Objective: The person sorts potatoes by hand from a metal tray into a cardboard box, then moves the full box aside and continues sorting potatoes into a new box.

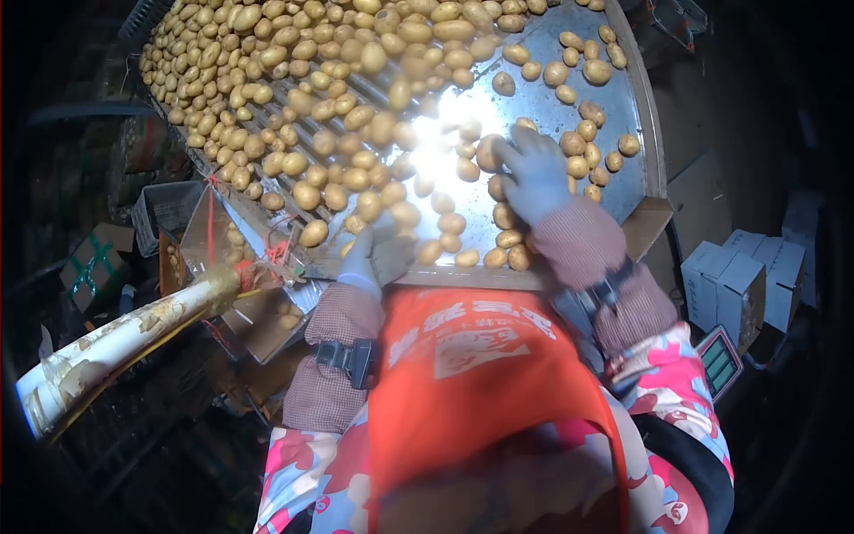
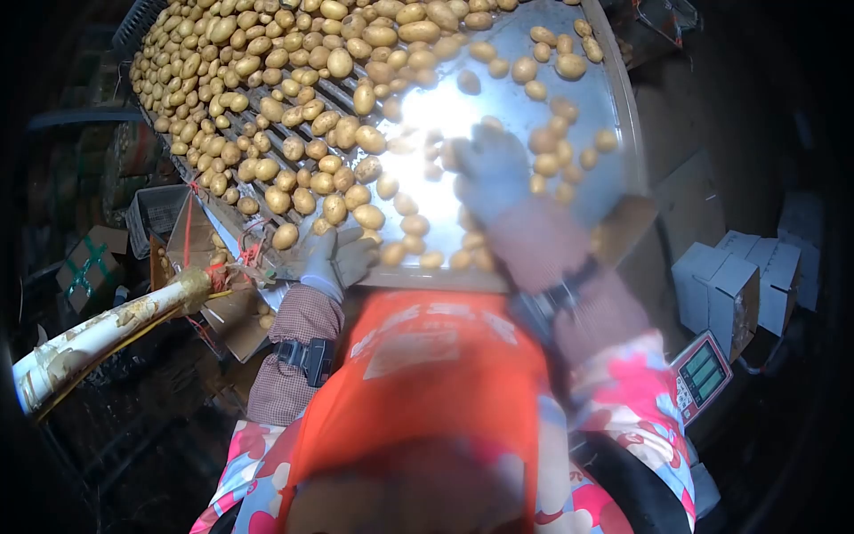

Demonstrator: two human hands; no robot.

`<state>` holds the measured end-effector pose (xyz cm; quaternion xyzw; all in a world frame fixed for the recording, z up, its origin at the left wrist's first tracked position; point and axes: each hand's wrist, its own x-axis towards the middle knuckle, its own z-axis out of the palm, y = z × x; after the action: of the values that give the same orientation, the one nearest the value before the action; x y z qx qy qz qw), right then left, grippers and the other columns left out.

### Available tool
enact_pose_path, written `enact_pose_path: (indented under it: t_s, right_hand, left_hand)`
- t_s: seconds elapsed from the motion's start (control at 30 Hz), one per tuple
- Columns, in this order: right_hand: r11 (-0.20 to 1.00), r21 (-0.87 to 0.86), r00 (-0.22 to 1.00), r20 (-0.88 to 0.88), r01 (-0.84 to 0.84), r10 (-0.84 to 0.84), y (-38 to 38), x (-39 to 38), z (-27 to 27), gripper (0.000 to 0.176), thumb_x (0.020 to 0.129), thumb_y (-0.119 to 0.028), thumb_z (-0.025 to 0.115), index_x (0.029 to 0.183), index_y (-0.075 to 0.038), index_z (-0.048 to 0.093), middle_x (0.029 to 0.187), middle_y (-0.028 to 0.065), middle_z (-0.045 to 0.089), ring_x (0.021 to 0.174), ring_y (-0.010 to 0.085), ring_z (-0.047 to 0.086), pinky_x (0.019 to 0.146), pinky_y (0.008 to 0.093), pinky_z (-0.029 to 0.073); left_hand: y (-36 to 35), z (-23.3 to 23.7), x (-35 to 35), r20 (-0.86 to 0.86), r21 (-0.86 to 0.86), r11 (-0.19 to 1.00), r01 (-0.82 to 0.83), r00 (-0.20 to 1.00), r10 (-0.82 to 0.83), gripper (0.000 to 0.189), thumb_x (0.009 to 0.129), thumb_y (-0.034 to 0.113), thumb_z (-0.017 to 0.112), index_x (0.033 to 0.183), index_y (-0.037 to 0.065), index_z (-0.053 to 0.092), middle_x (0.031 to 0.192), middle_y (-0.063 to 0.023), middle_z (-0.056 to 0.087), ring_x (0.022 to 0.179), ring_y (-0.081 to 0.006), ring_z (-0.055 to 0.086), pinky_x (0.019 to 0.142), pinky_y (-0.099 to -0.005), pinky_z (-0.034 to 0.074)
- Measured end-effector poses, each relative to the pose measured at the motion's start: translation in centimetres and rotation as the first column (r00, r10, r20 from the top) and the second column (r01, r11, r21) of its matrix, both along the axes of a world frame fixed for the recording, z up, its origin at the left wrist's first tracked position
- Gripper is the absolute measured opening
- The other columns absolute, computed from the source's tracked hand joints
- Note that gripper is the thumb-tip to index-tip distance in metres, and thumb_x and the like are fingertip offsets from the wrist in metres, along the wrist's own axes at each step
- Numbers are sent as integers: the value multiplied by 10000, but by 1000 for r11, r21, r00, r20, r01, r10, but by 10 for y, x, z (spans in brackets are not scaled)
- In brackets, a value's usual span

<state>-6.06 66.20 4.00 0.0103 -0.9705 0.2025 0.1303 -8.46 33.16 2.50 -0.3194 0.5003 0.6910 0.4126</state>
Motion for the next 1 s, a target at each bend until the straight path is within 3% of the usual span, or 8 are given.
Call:
enact_pose_path:
  t_s: [0.17,0.27,0.37,0.47,0.63,0.77,0.87,1.0]
  right_hand:
    - [998,-61,930,367,34,-9,-17,-65,-6,316,854,-200,677,1167,-158,669,1073,127,645,992,354,640,880,472,513]
    - [859,-448,901,433,247,-33,-27,-48,10,489,866,-293,698,1335,-184,613,1165,146,662,1090,360,634,978,449,495]
    - [652,-671,813,565,353,142,-60,-5,55,548,907,-301,671,1407,-106,562,1269,167,647,1217,321,603,1053,383,463]
    - [799,-528,915,93,-288,392,-42,35,-3,482,973,-313,601,1416,-134,543,1343,172,596,1215,332,600,966,439,526]
    - [475,-568,738,566,672,-367,14,57,57,503,953,-223,598,1431,-92,512,1292,191,597,1202,364,584,970,465,497]
    - [978,162,955,243,134,-171,17,103,-11,527,851,-134,664,1362,-54,562,1280,202,610,1243,398,547,1003,463,476]
    - [999,9,973,228,-31,28,-13,94,-3,491,852,-167,672,1324,-55,598,1298,228,586,1268,429,515,1039,505,447]
    - [906,-324,946,85,-271,313,-9,71,-6,410,842,-75,652,1251,-45,645,1231,216,621,1205,431,564,1041,495,454]
  left_hand:
    - [-8,-5,0,-19,16,999,28,999,-28,604,1074,507,380,1384,12,533,1272,-246,660,1086,-374,692,866,-447,601]
    - [9,12,5,52,53,985,-165,985,162,594,1065,492,437,1403,11,512,1385,-267,581,1247,-408,599,1032,-493,528]
    - [37,52,11,195,455,859,-235,967,162,603,1044,483,502,1412,5,494,1432,-260,533,1357,-424,495,1128,-516,446]
    - [62,45,21,240,460,829,-320,943,231,531,1043,413,533,1381,4,509,1327,-203,589,1246,-361,566,1055,-474,505]
    - [53,27,27,318,380,827,-414,898,304,384,1043,333,541,1240,8,596,1235,-154,637,1078,-291,638,945,-409,566]
    - [50,46,36,48,365,910,-198,980,194,403,984,324,655,1197,-14,602,1204,-136,659,1082,-267,648,937,-403,571]
    - [51,25,42,-335,179,976,122,941,-56,443,964,341,657,1225,-10,582,1277,-144,632,1175,-268,612,987,-409,533]
    - [39,6,46,-327,278,950,141,944,-44,594,1034,505,416,1420,60,486,1457,-171,514,1356,-308,481,1141,-476,398]
